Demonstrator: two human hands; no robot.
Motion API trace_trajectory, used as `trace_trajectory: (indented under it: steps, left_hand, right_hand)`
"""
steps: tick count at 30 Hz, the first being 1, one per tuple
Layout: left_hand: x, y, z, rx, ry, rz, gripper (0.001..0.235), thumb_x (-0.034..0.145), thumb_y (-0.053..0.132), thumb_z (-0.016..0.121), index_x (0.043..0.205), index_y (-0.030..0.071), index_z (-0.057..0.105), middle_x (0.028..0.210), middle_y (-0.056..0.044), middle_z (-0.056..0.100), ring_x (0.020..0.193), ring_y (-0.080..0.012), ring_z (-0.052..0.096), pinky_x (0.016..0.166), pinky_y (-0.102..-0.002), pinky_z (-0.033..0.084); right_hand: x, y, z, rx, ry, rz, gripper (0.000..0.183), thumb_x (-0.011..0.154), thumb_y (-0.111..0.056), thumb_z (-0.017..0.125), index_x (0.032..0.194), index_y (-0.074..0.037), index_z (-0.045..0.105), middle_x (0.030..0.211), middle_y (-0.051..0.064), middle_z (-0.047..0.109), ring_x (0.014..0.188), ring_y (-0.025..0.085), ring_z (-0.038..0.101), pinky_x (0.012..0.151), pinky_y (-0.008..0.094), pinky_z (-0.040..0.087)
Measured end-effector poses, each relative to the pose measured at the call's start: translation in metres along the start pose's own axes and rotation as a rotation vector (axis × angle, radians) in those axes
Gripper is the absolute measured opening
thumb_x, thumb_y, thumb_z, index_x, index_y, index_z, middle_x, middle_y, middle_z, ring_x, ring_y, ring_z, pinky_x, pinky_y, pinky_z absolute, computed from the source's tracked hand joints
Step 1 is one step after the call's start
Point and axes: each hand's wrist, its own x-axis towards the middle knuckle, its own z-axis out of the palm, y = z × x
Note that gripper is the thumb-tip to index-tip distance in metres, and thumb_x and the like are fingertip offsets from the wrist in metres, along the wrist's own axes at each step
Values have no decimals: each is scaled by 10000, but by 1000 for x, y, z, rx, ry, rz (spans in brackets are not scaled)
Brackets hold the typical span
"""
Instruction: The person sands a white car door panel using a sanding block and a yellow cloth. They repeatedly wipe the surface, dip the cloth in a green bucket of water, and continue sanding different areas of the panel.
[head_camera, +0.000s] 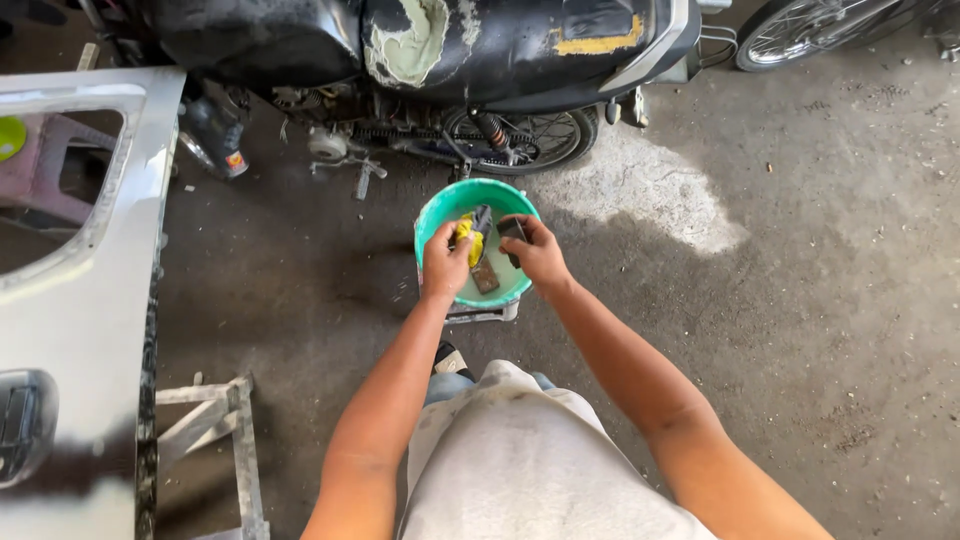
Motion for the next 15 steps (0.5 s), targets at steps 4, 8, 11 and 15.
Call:
trace_trajectory:
  steps: [4, 8, 11, 15]
  left_hand:
    - [20, 42, -6, 67, -146, -17, 207, 923, 115, 711, 1114, 39, 693, 965, -107, 754, 861, -180, 717, 778, -308, 551]
    - [32, 56, -7, 180, -179, 437, 197, 885, 55, 740, 1077, 41, 698, 1067, -138, 740, 997, -269, 712, 877, -357, 561]
    - [44, 42, 1, 113, -217, 315, 186, 891, 69, 756, 1060, 45, 681, 1042, -116, 740, 957, -251, 730, 843, -351, 574]
    - [50, 16, 14, 131, -155, 109, 230, 837, 77, 783, 1004, 44, 629, 924, -88, 723, 878, -221, 736, 799, -345, 574]
  right_hand:
    - [14, -7, 6, -41, -50, -59, 415, 899, 29, 680, 1300, -60, 624, 1058, -2, 690, 910, 82, 630, 751, 240, 518]
    - [24, -12, 9, -213, -156, -116, 638, 906, 38, 702, 1502, -117, 534, 1002, 23, 620, 851, 106, 570, 736, 271, 495]
    - [41, -28, 12, -191, -232, -189, 741, 870, 57, 688, 1541, -135, 439, 1153, 0, 584, 974, 106, 566, 831, 274, 478]
    - [89, -2, -23, -281, -399, -201, 533, 876, 48, 698, 1376, -85, 572, 1116, -9, 656, 1027, 93, 624, 913, 257, 527]
